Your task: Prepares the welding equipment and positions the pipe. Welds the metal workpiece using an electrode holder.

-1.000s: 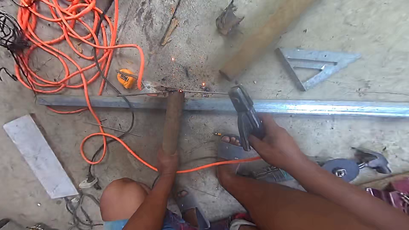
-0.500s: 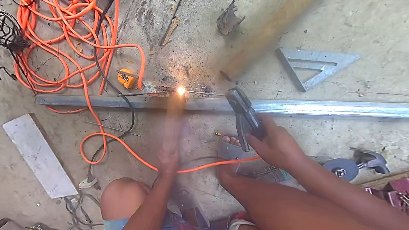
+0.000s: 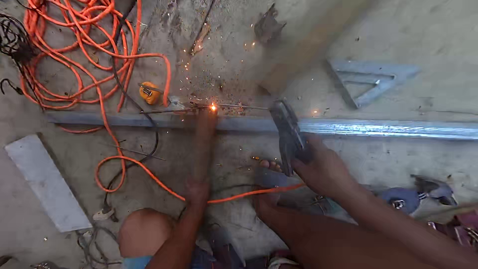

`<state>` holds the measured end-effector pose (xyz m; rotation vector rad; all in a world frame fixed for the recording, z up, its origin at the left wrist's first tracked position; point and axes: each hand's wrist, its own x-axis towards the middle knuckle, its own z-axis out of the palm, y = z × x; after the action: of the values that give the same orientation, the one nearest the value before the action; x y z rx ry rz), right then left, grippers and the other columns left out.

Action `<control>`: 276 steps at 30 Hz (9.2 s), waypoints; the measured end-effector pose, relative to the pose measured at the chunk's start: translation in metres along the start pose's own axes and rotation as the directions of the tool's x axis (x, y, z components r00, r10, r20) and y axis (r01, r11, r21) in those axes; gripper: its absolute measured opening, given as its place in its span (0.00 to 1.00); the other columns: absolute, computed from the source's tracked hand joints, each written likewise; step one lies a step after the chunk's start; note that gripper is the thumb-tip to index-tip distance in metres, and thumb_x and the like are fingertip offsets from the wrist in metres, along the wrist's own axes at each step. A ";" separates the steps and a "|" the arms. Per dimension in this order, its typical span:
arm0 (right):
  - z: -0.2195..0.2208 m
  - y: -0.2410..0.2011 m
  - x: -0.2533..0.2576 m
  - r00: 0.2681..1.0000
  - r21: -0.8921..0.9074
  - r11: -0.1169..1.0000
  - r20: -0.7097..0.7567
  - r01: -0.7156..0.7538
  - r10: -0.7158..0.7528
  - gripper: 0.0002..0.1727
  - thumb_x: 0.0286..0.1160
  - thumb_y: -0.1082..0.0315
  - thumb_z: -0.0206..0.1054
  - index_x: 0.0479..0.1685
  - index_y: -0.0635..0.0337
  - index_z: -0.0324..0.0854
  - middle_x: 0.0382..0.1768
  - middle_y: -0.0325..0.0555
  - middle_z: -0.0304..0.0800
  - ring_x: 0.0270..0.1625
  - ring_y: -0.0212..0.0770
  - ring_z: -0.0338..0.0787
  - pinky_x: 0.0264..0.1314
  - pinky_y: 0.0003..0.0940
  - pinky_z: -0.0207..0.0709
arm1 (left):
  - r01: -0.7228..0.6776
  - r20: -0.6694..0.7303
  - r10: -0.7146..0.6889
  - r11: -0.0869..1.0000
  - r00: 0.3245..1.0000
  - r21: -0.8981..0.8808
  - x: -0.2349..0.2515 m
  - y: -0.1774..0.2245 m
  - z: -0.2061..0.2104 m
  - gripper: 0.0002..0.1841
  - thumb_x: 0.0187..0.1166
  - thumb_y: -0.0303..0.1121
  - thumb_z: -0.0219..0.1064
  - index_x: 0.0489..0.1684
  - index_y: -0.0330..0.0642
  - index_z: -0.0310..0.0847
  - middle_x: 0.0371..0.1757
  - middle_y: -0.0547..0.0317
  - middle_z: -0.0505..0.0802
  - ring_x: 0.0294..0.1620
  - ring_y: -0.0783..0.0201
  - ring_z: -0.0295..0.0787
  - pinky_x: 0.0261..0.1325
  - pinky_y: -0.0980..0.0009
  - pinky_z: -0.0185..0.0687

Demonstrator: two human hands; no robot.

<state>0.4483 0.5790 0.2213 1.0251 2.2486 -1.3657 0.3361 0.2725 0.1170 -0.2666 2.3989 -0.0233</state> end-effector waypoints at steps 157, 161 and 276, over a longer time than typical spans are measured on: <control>0.003 -0.001 0.004 1.000 -0.017 1.000 0.002 -0.011 0.011 0.29 0.72 0.61 0.66 0.75 0.55 0.71 0.27 0.40 0.84 0.26 0.35 0.85 0.31 0.42 0.81 | 0.019 -0.032 -0.019 1.000 0.999 -0.001 0.001 0.001 0.003 0.43 0.66 0.54 0.80 0.80 0.40 0.73 0.65 0.42 0.91 0.64 0.43 0.91 0.65 0.41 0.85; 0.004 -0.004 0.005 1.000 -0.024 1.000 0.023 -0.019 0.020 0.28 0.74 0.61 0.67 0.74 0.54 0.70 0.28 0.38 0.84 0.27 0.32 0.85 0.32 0.39 0.81 | 0.016 -0.040 -0.016 1.000 0.999 -0.001 0.002 0.001 0.004 0.43 0.64 0.53 0.81 0.80 0.41 0.73 0.66 0.43 0.91 0.63 0.44 0.91 0.65 0.41 0.85; 0.003 -0.003 0.010 0.998 -0.131 0.991 0.053 0.036 -0.030 0.27 0.75 0.62 0.68 0.74 0.55 0.70 0.25 0.40 0.82 0.25 0.39 0.83 0.29 0.44 0.79 | 0.019 -0.039 -0.019 1.000 0.999 0.003 0.002 0.002 0.003 0.42 0.66 0.54 0.80 0.80 0.41 0.73 0.65 0.43 0.91 0.63 0.44 0.91 0.64 0.41 0.85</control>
<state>0.4386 0.5800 0.2157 0.9027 2.2933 -1.2235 0.3365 0.2742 0.1136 -0.2892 2.4349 -0.0418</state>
